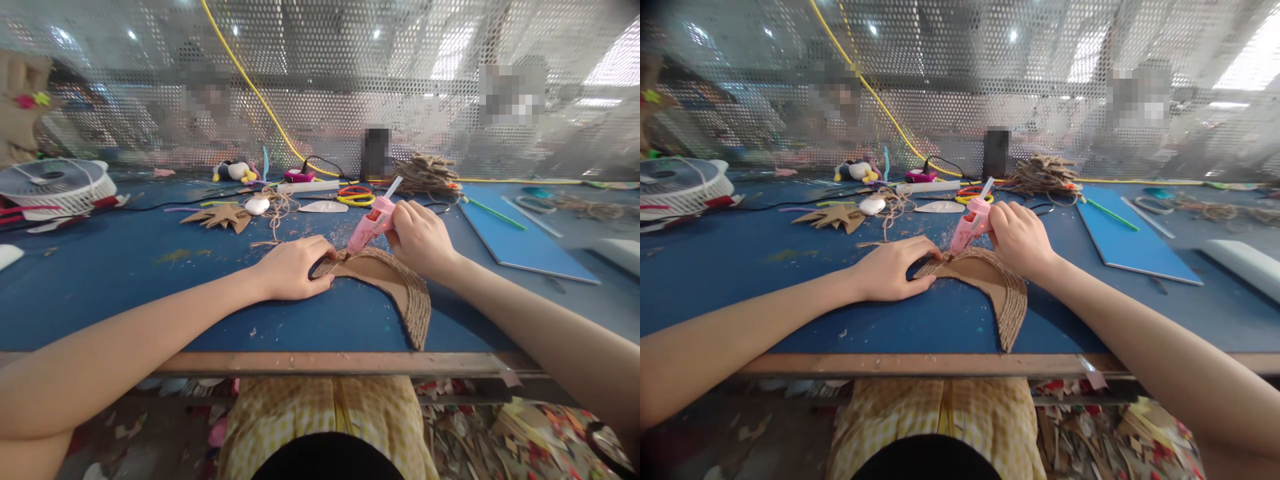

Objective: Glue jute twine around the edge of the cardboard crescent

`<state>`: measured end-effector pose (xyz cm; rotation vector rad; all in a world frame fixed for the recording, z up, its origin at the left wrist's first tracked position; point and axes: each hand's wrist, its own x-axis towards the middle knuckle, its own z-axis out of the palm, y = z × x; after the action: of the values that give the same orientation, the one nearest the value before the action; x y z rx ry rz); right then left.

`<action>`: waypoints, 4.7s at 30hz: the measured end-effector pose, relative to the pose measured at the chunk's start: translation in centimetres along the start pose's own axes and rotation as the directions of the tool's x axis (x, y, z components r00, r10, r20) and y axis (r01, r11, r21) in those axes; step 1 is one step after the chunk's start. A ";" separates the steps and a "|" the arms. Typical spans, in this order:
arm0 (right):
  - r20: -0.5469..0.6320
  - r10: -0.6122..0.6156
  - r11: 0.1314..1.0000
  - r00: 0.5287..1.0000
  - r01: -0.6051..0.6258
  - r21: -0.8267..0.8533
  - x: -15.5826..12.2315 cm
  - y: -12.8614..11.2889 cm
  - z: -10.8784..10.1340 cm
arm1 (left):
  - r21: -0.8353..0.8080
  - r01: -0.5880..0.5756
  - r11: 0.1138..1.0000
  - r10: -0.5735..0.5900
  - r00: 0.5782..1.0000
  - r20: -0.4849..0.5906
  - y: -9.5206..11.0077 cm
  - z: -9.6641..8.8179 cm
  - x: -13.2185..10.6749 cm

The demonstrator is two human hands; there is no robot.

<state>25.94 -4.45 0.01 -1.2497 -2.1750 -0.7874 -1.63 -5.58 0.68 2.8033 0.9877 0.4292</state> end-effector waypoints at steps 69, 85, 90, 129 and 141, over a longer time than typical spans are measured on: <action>0.061 -0.421 0.783 0.905 0.329 0.528 -0.2 -1.1 -1.4 | 0.190 -0.185 0.964 0.206 0.974 -0.097 0.1 0.5 -0.2; 0.073 -0.246 0.922 0.967 0.209 0.326 -0.2 -1.6 -0.7 | 0.210 -0.210 0.955 0.233 0.968 -0.094 -0.1 0.6 -0.3; 0.064 -0.229 0.962 0.971 0.216 0.166 -0.2 -1.3 -0.4 | 0.181 -0.224 0.958 0.244 0.965 -0.094 -0.2 0.7 -0.2; 0.313 0.118 0.375 0.942 -0.334 0.865 0.7 -1.7 -0.2 | 0.128 -0.265 0.956 0.280 0.953 -0.117 -0.6 0.8 -0.1; -0.080 0.122 0.942 0.989 -0.090 0.322 0.2 0.1 0.6 | 0.132 -0.270 0.954 0.286 0.950 -0.124 -0.5 0.8 -0.1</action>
<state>25.87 -3.81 -0.23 -1.1261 -2.0362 -0.4232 -1.80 -5.28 -0.23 3.0652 0.6567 0.6326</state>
